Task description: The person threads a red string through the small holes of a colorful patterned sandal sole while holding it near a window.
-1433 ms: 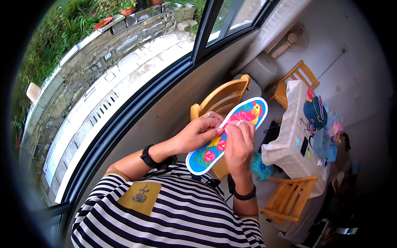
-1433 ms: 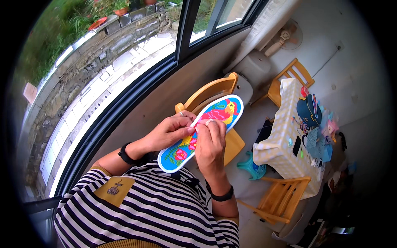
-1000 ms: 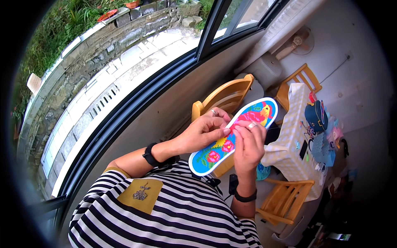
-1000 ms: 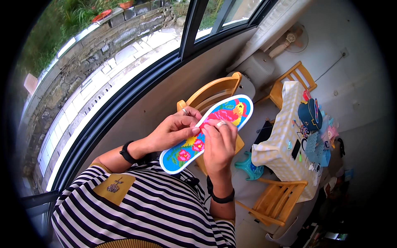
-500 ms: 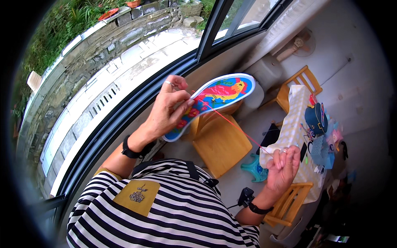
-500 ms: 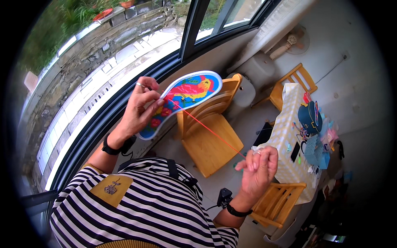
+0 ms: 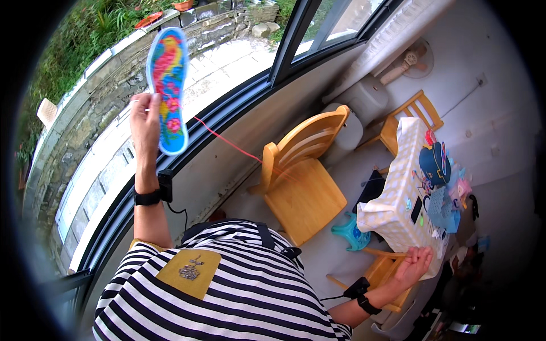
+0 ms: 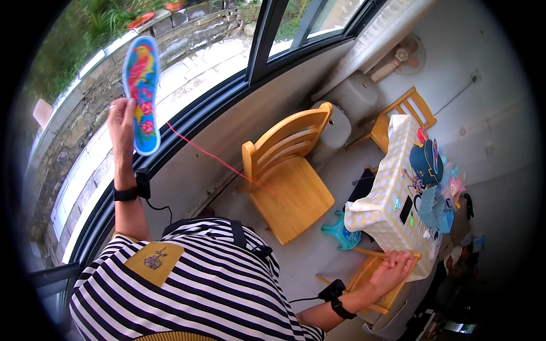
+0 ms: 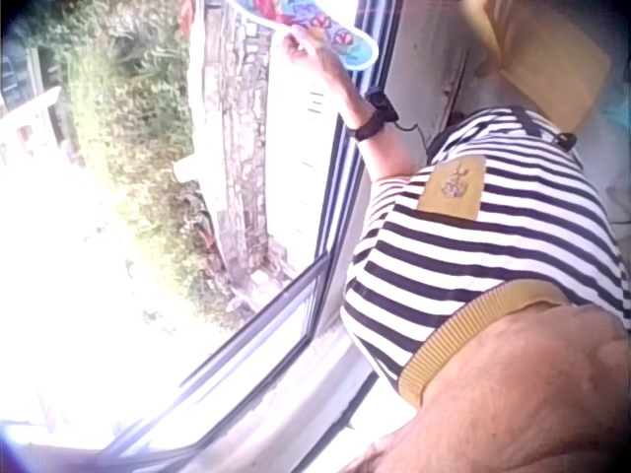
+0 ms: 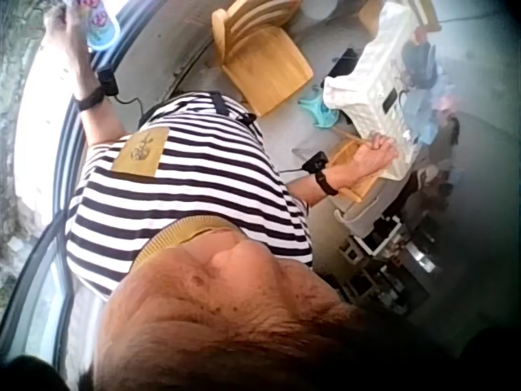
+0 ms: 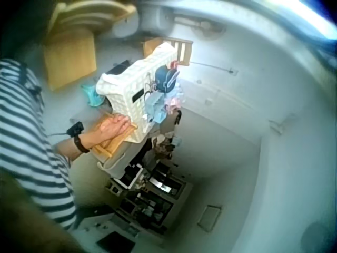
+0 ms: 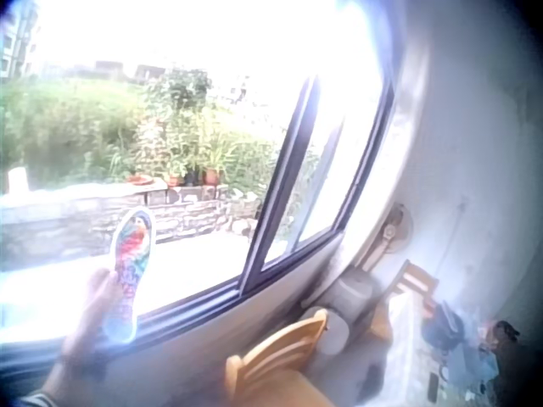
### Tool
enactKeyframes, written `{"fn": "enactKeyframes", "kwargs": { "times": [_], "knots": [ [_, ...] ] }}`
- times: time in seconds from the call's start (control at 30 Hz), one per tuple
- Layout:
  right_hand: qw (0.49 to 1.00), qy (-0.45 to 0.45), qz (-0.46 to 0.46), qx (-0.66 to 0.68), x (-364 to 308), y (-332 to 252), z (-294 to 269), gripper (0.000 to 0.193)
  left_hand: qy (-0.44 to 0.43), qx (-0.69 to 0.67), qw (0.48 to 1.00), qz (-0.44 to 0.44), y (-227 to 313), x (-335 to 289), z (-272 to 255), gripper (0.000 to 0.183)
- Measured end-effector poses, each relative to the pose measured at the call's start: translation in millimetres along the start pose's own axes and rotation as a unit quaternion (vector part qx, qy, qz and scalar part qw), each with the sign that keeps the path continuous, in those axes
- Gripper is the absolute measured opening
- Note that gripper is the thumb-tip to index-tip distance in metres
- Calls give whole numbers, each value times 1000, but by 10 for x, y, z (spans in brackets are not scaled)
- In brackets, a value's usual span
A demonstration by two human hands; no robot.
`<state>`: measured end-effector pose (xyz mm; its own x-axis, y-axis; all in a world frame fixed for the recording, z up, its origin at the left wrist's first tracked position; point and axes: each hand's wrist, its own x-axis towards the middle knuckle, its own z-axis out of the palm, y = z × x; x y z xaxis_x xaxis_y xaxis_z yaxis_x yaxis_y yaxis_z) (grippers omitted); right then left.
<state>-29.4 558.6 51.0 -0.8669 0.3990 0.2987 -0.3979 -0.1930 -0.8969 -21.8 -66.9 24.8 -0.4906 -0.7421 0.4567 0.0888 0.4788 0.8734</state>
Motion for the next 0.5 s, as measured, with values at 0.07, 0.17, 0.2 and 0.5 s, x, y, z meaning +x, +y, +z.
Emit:
{"fn": "enactKeyframes", "kwargs": {
  "times": [0.07, 0.17, 0.2, 0.5],
  "knots": [
    [998, 27, 50, -26, -52, 97, 356, 12, -115, -223, 957, -145, 106, -163, 122, 19],
    [993, -28, 105, -44, -183, 194, 853, 13, -217, -196, 946, -139, 383, -449, 442, 21],
    [990, -62, 120, -47, -224, 226, 981, 13, -263, -190, 934, -150, 530, -548, 521, 22],
    [950, -255, 179, -23, -686, 389, 1989, 11, -448, -327, 817, -155, 913, -958, 717, 27]
  ]
}}
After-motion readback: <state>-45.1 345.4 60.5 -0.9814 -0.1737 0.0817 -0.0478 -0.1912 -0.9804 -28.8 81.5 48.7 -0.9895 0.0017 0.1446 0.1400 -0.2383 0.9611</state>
